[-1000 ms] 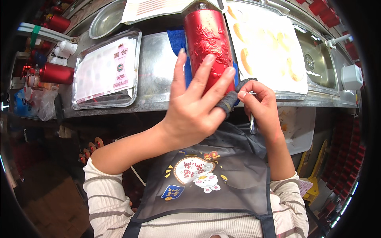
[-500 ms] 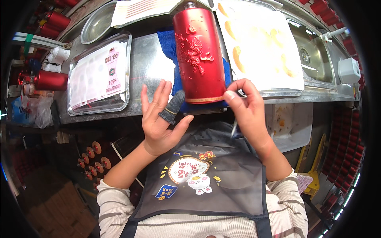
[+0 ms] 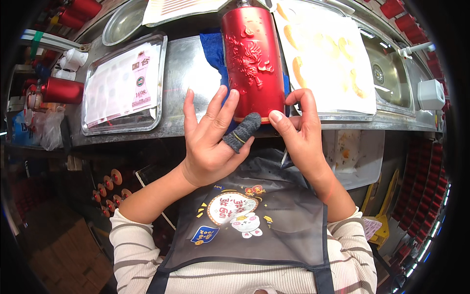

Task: The person peels a lemon, then picks up a red cylindrical can and applies a paper label around its body, smoothing it into place. The person handles the can and label by hand and places the labeled can back on the counter.

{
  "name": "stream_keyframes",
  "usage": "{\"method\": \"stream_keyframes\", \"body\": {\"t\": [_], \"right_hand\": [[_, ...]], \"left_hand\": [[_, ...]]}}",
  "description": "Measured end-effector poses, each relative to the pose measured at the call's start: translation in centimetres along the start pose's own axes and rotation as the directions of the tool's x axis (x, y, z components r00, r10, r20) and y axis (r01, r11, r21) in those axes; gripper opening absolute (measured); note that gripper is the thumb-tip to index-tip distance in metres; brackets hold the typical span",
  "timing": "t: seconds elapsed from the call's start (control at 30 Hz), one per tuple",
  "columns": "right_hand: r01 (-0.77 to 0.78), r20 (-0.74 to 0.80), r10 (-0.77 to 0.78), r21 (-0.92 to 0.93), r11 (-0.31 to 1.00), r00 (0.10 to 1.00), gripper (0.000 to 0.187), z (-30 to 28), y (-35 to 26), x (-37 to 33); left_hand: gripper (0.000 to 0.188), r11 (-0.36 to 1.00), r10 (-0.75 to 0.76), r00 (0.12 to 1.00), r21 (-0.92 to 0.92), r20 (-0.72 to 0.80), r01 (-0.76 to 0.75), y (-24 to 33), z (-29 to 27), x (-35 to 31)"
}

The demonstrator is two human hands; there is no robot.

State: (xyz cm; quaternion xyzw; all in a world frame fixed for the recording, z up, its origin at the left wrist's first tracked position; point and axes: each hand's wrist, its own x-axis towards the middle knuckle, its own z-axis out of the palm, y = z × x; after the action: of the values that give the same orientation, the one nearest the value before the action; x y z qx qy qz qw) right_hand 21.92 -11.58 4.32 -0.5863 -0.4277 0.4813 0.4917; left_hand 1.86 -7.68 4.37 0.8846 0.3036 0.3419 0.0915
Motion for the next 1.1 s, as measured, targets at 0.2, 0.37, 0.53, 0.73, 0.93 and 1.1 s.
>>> {"method": "stream_keyframes", "body": {"t": [0.2, 0.37, 0.53, 0.73, 0.93, 1.1], "right_hand": [[-0.009, 0.051, 0.002, 0.14, 0.99, 0.999, 0.02, -0.6, 0.1, -0.1], [-0.045, 0.041, 0.036, 0.235, 0.971, 0.998, 0.019, -1.0, 0.2, -1.2], [0.094, -0.028, -0.097, -0.112, 0.989, 0.995, 0.037, -0.4, -0.1, -2.4], [0.304, -0.059, -0.375, -0.476, 0.825, 0.925, 0.074, 1.1, -1.0, -0.7], [0.258, -0.092, -0.351, -0.515, 0.818, 0.932, 0.074, 1.9, -0.1, -0.4], [0.308, -0.084, -0.389, -0.468, 0.828, 0.917, 0.066, 1.9, 0.2, -0.5]], "left_hand": [[0.028, 0.987, 0.099, 0.992, 0.12, 0.082, -0.108, 1.2, -0.1, 2.7], [0.056, 0.99, -0.025, 0.999, 0.135, -0.035, 0.03, 0.9, 1.6, 3.6], [0.071, 0.994, -0.088, 0.99, -0.071, -0.107, 0.08, -0.6, 2.4, 1.5], [0.06, 0.99, -0.134, 0.991, -0.041, -0.002, 0.133, -0.1, 0.7, -2.1], [0.046, 0.993, -0.111, 0.993, -0.031, 0.045, 0.112, -0.1, 0.5, -2.0], [0.038, 0.997, -0.078, 0.993, 0.019, 0.093, 0.076, -0.2, 0.2, -1.0]]}}
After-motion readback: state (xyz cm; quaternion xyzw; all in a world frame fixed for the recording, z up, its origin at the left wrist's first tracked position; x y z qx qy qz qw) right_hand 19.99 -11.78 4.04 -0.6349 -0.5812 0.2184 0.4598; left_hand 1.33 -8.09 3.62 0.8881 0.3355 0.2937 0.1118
